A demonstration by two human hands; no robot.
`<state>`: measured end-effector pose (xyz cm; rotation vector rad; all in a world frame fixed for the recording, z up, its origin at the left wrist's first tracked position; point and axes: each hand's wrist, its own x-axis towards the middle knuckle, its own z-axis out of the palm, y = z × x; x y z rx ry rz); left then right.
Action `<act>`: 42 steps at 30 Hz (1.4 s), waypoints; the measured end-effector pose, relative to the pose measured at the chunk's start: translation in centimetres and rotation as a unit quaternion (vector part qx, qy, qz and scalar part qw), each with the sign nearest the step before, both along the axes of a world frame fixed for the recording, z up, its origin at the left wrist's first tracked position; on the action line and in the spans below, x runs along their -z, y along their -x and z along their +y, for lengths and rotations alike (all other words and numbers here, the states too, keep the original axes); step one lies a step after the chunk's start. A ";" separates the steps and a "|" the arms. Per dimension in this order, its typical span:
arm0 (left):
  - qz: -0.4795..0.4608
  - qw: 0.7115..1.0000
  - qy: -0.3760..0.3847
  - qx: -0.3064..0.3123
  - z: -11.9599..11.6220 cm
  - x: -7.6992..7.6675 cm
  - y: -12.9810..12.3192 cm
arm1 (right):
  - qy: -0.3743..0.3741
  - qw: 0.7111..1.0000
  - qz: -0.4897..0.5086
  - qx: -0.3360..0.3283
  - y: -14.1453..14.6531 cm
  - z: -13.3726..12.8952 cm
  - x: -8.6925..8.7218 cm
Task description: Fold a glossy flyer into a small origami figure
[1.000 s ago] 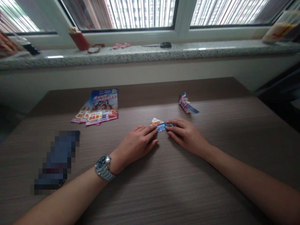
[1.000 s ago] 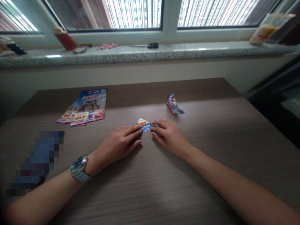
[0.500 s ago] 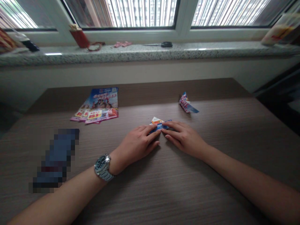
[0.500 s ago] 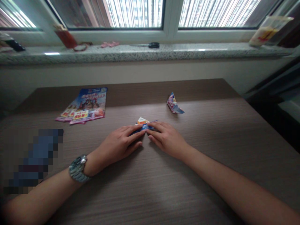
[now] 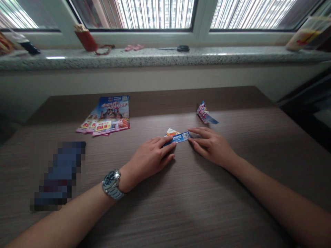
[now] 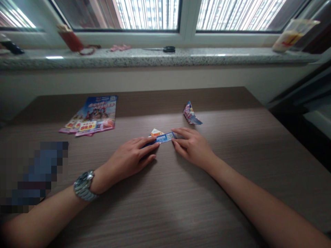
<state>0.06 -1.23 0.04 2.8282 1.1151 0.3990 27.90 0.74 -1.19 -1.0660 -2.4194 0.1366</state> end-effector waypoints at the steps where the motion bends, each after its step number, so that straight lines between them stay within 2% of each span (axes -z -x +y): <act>1: 0.003 1.000 0.001 0.000 0.0 0.0 0.0 | 0.001 1.000 0.002 0.002 0.0 0.0 0.0; 10: 0.015 0.999 -0.008 0.028 0.2 0.4 0.2 | -0.007 0.999 0.033 -0.013 0.4 -0.1 0.3; 18: 0.002 0.999 0.011 0.048 0.2 0.6 0.1 | 0.048 0.994 -0.058 -0.074 1.7 -0.8 0.6; 23: 0.020 0.999 0.011 0.049 0.6 0.7 0.4 | 0.056 0.994 -0.068 -0.070 1.8 -0.7 0.7; 26: 0.018 0.998 -0.001 0.056 1.0 0.3 0.9 | 0.059 0.994 -0.068 -0.066 1.7 -0.6 0.7; 32: 0.022 0.998 -0.059 0.001 1.0 -1.3 1.4 | 0.064 0.994 -0.066 -0.066 1.6 -0.6 0.6; 34: 0.030 0.998 -0.061 0.006 0.9 -1.6 1.4 | 0.063 0.994 -0.062 -0.065 1.6 -0.6 0.6; 38: 0.050 0.997 -0.035 0.048 1.1 -1.9 1.8 | 0.064 0.994 -0.054 -0.067 1.6 -0.5 0.6; 42: 0.074 0.995 0.033 0.051 1.5 -2.6 2.2 | 0.067 0.994 -0.053 -0.068 1.6 -0.6 0.7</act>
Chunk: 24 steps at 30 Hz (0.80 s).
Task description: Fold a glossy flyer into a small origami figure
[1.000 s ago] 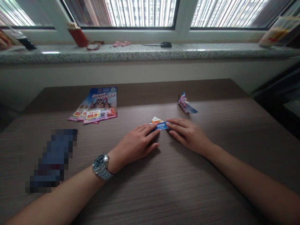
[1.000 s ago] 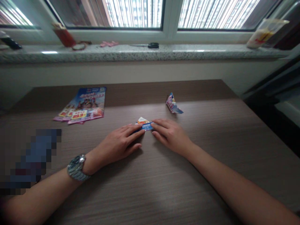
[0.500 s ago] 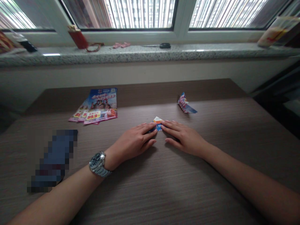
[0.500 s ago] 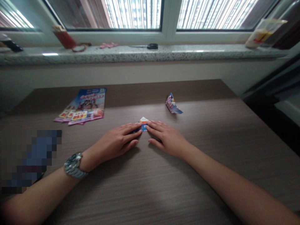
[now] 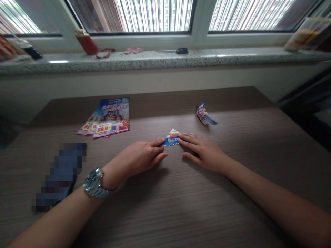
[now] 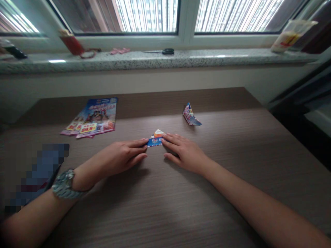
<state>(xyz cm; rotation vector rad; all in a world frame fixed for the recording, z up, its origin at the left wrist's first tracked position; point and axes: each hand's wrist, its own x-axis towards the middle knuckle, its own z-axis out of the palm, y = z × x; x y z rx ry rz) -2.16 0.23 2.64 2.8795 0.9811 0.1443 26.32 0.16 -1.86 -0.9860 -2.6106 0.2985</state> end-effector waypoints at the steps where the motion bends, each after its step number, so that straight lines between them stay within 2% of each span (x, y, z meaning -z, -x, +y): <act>1: 0.006 1.000 0.016 0.004 0.1 -0.2 0.1 | 0.001 1.000 0.001 0.001 0.0 0.0 0.0; 6: 0.018 0.999 0.032 0.001 0.2 -0.6 0.4 | 0.014 1.000 0.006 0.006 0.0 0.0 0.1; 10: 0.016 1.000 0.009 -0.017 0.1 0.1 0.5 | 0.019 1.000 0.016 0.009 0.1 0.0 0.0; 14: -0.016 1.000 -0.017 -0.004 0.2 0.7 0.6 | 0.013 1.000 0.019 0.008 0.1 0.1 0.0; 24: -0.054 0.996 -0.063 -0.028 0.2 1.8 -0.6 | -0.002 1.000 0.026 0.000 0.3 0.1 0.1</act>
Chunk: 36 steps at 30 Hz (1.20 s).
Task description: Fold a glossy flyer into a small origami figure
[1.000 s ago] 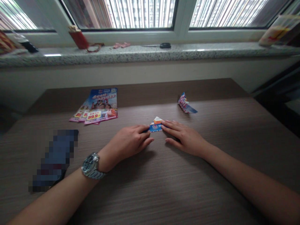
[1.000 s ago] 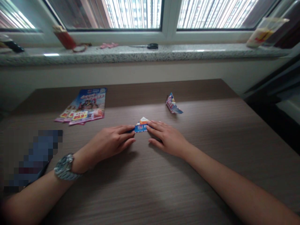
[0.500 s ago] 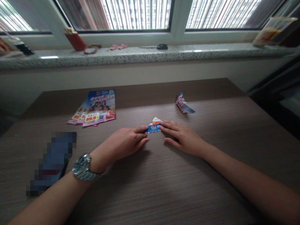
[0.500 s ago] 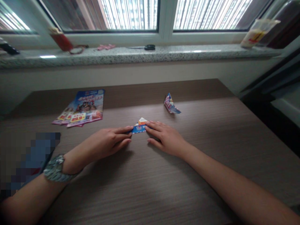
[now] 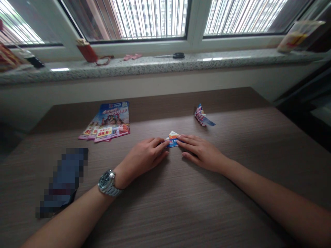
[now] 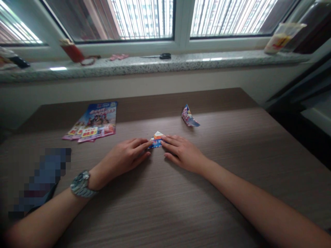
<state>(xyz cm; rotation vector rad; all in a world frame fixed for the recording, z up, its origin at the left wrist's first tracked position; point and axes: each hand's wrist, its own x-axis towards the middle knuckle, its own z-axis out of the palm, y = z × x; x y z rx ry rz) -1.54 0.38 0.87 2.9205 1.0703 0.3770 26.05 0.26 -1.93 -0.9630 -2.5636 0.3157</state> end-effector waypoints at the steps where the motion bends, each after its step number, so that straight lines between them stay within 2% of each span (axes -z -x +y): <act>1: 0.000 1.000 -0.002 -0.003 0.0 0.1 -0.1 | -0.001 1.000 -0.001 0.000 0.0 0.0 -0.1; 6: -0.003 1.000 -0.010 0.000 -0.1 0.5 -0.4 | -0.005 1.000 0.000 -0.010 0.1 0.0 -0.1; 17: -0.056 0.998 0.025 0.009 0.0 1.4 -0.7 | -0.010 0.999 0.002 -0.031 0.2 0.3 -0.1; 23: -0.078 0.997 0.022 0.011 0.2 1.4 -0.8 | -0.013 0.999 0.010 -0.033 0.5 0.5 0.1; 36: -0.081 0.996 0.007 0.022 0.1 1.0 -1.0 | 0.004 0.994 0.107 -0.010 0.9 0.9 0.1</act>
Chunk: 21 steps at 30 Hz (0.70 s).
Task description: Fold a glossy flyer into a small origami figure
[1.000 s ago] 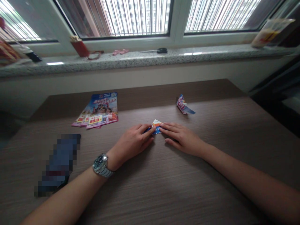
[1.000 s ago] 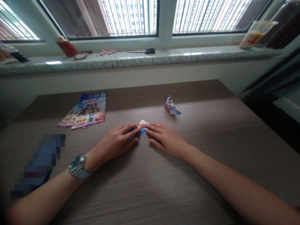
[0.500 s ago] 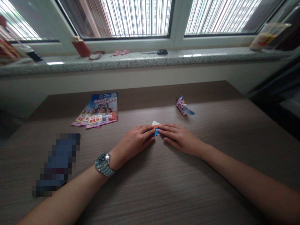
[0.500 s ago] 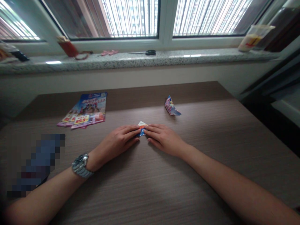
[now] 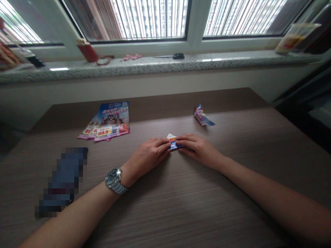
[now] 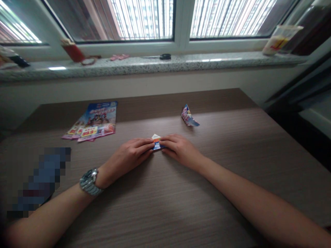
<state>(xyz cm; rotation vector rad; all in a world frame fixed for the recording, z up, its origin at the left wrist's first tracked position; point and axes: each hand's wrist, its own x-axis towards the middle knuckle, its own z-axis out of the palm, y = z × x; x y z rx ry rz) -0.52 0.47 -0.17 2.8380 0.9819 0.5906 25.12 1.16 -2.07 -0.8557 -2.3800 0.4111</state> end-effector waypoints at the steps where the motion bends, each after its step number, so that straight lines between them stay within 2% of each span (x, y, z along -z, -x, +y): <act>1: -0.002 1.000 0.000 0.002 0.0 0.0 0.0 | 0.001 1.000 0.001 -0.001 0.0 0.0 0.0; 12: 0.010 1.000 0.006 -0.013 -0.3 0.0 -0.3 | 0.001 1.000 -0.006 0.012 0.0 -0.2 -0.4; 21: 0.022 0.999 -0.020 -0.018 -0.5 -0.1 -0.3 | -0.018 1.000 0.003 0.020 0.4 -0.5 -0.5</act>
